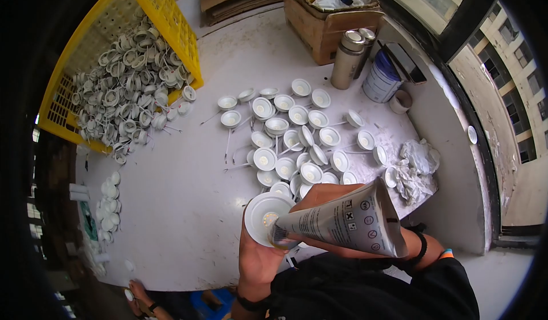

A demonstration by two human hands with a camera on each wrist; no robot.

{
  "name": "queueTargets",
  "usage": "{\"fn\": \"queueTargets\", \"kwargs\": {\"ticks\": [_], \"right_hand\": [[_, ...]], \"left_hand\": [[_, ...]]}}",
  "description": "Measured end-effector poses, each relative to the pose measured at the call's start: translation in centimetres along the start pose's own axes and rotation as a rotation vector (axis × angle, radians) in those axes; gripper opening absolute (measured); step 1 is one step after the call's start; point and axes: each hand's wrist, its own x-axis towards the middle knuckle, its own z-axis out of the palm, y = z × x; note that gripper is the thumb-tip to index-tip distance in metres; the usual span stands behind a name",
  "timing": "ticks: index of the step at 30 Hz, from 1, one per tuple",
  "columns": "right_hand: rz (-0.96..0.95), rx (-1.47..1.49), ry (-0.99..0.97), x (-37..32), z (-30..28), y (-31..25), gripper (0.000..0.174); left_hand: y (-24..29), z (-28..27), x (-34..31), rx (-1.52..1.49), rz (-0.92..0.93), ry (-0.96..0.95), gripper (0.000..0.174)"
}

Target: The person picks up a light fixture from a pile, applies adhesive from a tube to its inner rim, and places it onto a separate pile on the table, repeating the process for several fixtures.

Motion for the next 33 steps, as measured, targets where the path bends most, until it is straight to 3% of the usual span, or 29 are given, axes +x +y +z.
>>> {"fn": "queueTargets", "kwargs": {"ticks": [4, 6, 8, 12, 15, 18, 20, 24, 26, 28, 29, 31, 33], "right_hand": [[0.048, -0.016, 0.113, 0.5, 1.5, 0.3, 0.014], [-0.016, -0.009, 0.155, 0.9, 2.0, 0.5, 0.013], [-0.211, -0.187, 0.239, 1.1, 2.2, 0.9, 0.014], [-0.188, -0.325, 0.117, 1.6, 1.5, 1.2, 0.014], [-0.231, -0.300, 0.271, 1.1, 2.2, 1.9, 0.012], [-0.105, -0.207, 0.320, 0.6, 2.6, 1.9, 0.012], [0.259, 0.452, 0.377, 0.0, 2.8, 1.9, 0.016], [0.409, 0.600, 0.463, -0.7, 1.9, 2.9, 0.018], [0.405, 0.593, 0.469, -0.8, 1.6, 3.6, 0.017], [0.460, 0.601, 0.528, -1.0, 1.5, 4.0, 0.016], [0.474, 0.575, 0.533, -1.0, 1.4, 4.3, 0.016], [0.488, 0.566, 0.535, -1.0, 1.2, 4.3, 0.016], [0.477, 0.578, 0.549, -1.0, 1.2, 4.7, 0.017]], "left_hand": [[-0.2, -0.2, 0.2, -0.065, -0.031, -0.011, 0.051], [-0.3, -0.1, 0.2, -0.089, -0.041, 0.020, 0.051], [-0.4, -0.2, 0.3, -0.065, -0.026, -0.010, 0.051], [-0.4, -0.4, 0.4, -0.015, 0.002, -0.071, 0.053], [-0.3, -0.1, 0.3, 0.065, 0.055, -0.066, 0.053], [0.3, -0.4, -0.1, 0.043, 0.086, -0.027, 0.053], [1.5, -1.0, -0.2, 0.017, 0.102, 0.056, 0.049], [5.5, -7.2, -0.2, 0.206, 0.268, 0.332, 0.045], [7.3, -12.4, -0.3, 0.567, 0.268, 0.587, 0.043], [8.9, -18.2, -0.8, 0.745, 0.224, 0.793, 0.043], [9.6, -20.5, -1.0, 0.749, 0.213, 0.798, 0.043], [10.8, -24.6, -1.7, 0.807, 0.153, 1.093, 0.043], [11.7, -28.2, -2.5, 0.794, 0.125, 1.120, 0.043]]}}
